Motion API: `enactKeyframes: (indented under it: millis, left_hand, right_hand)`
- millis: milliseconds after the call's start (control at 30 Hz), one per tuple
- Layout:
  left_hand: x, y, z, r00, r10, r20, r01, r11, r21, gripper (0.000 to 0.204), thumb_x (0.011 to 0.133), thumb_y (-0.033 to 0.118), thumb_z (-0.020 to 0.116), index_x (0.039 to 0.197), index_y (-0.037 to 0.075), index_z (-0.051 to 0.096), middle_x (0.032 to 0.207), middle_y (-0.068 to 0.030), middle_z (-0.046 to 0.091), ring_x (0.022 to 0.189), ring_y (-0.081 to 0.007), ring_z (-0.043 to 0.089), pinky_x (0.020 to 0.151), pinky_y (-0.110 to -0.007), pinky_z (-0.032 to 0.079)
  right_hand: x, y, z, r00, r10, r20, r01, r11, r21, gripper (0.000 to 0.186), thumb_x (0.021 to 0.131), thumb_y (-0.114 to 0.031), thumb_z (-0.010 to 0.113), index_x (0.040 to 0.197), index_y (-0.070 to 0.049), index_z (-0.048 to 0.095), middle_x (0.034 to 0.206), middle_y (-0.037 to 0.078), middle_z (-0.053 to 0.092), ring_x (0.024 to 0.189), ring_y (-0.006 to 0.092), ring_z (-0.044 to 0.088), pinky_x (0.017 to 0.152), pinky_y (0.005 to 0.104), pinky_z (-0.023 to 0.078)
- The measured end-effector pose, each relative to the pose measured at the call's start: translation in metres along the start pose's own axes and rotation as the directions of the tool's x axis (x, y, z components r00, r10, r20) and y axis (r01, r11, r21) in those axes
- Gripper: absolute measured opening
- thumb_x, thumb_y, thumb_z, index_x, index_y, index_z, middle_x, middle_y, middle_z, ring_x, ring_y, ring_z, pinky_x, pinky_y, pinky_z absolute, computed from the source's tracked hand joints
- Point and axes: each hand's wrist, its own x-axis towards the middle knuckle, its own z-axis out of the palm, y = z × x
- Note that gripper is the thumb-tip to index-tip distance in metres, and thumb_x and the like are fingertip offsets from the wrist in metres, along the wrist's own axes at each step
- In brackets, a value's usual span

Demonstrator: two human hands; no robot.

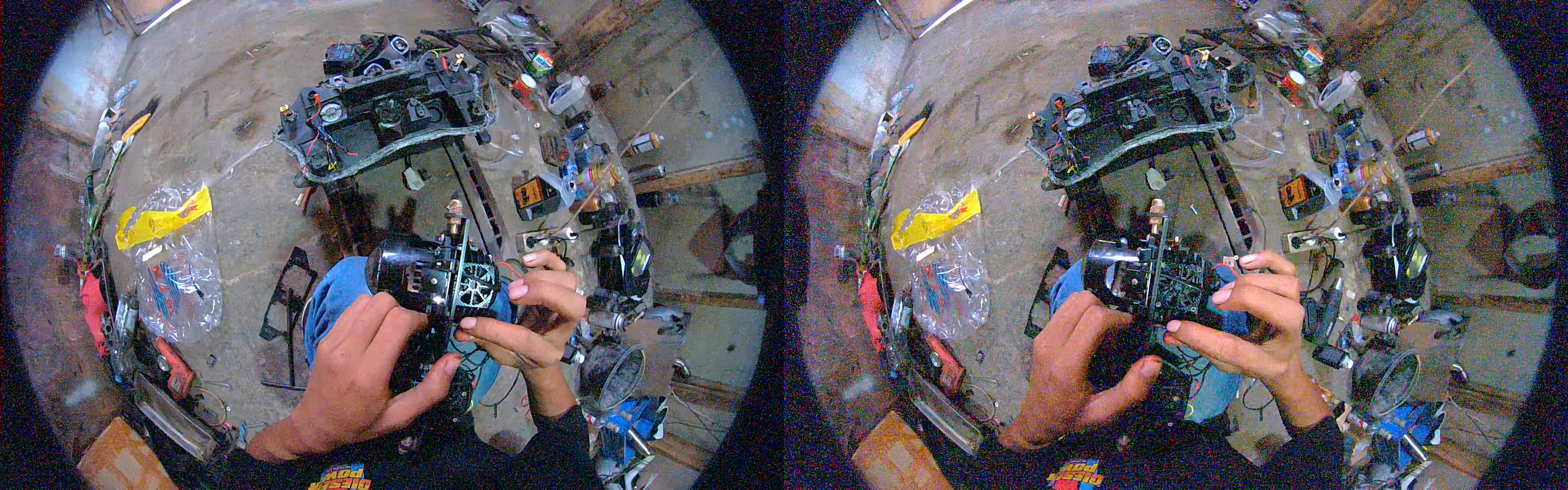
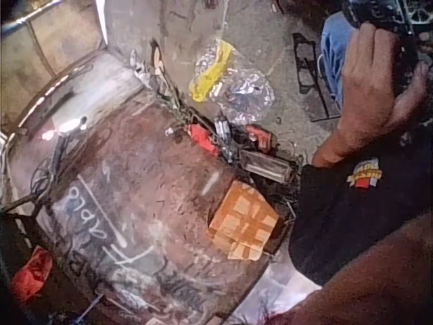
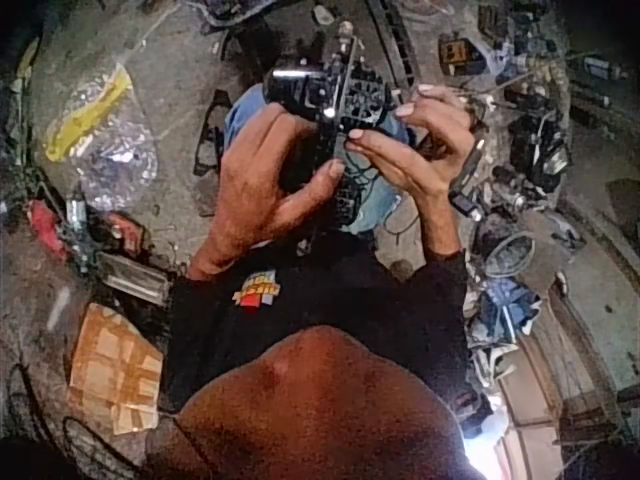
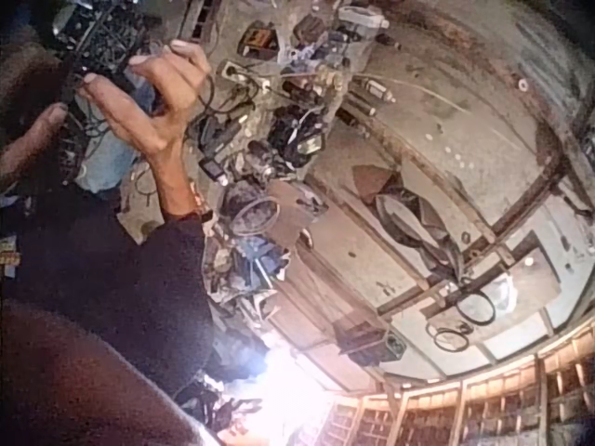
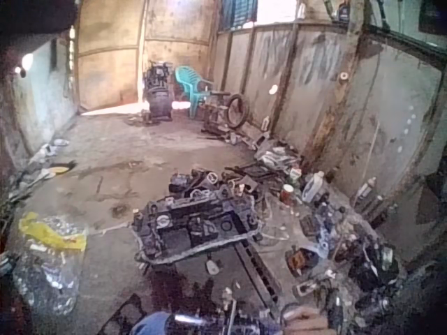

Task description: Repairing or modifying a motorcycle headlight assembly by connecting wires and assembling parts.

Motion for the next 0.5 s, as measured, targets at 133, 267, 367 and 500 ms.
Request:
enactKeyframes:
  millis: [133,267,367,500]
  left_hand:
    - [-0.0013,0.0026,-0.0027,0.999,-0.029,0.045,0.029,1.0,0.003,0.038,0.084,0.023,0.082,0.105,0.0,0.062,0.094,-0.0153,0.058,0.083,-0.034,0.059,0.072,-0.043,0.049]
    - [-0.0012,0.004,-0.0036,0.998,-0.038,0.05,0.037,0.999,0.021,0.038,0.084,0.024,0.082,0.105,0.0,0.062,0.094,-0.0154,0.058,0.083,-0.0342,0.059,0.072,-0.043,0.049]
    - [-0.0007,0.0039,-0.0031,0.999,-0.029,0.04,0.028,1.0,0.014,0.037,0.084,0.023,0.082,0.105,0.0,0.062,0.094,-0.0154,0.057,0.083,-0.0343,0.058,0.073,-0.043,0.049]
    - [-0.0017,0.0044,-0.0032,0.998,-0.038,0.047,0.038,0.999,0.012,0.037,0.084,0.023,0.082,0.105,0.0,0.062,0.094,-0.0154,0.057,0.083,-0.0342,0.058,0.073,-0.043,0.048]
  right_hand:
    - [-0.0011,-0.0004,0.0011,1.0,0.014,0.004,-0.014,1.0,0.008,0.037,0.059,-0.029,0.098,0.091,-0.034,0.081,0.104,-0.001,0.053,0.097,0.0213,0.058,0.09,0.0435,0.055]
    - [-0.0016,0.0005,0.0026,1.0,-0.011,-0.018,0.011,1.0,0.012,0.037,0.059,-0.029,0.098,0.091,-0.035,0.081,0.104,0.0,0.053,0.097,0.0213,0.057,0.089,0.0435,0.055]
    - [-0.0014,0.0002,0.0015,1.0,-0.016,-0.007,0.016,1.0,-0.002,0.036,0.061,-0.029,0.098,0.092,-0.036,0.081,0.104,0.0,0.052,0.098,0.021,0.056,0.09,0.0435,0.055]
    - [0.0,-0.0015,-0.0021,0.999,-0.033,0.014,0.033,0.999,-0.025,0.034,0.063,-0.028,0.096,0.092,-0.036,0.081,0.105,-0.001,0.051,0.099,0.0209,0.055,0.091,0.0436,0.054]
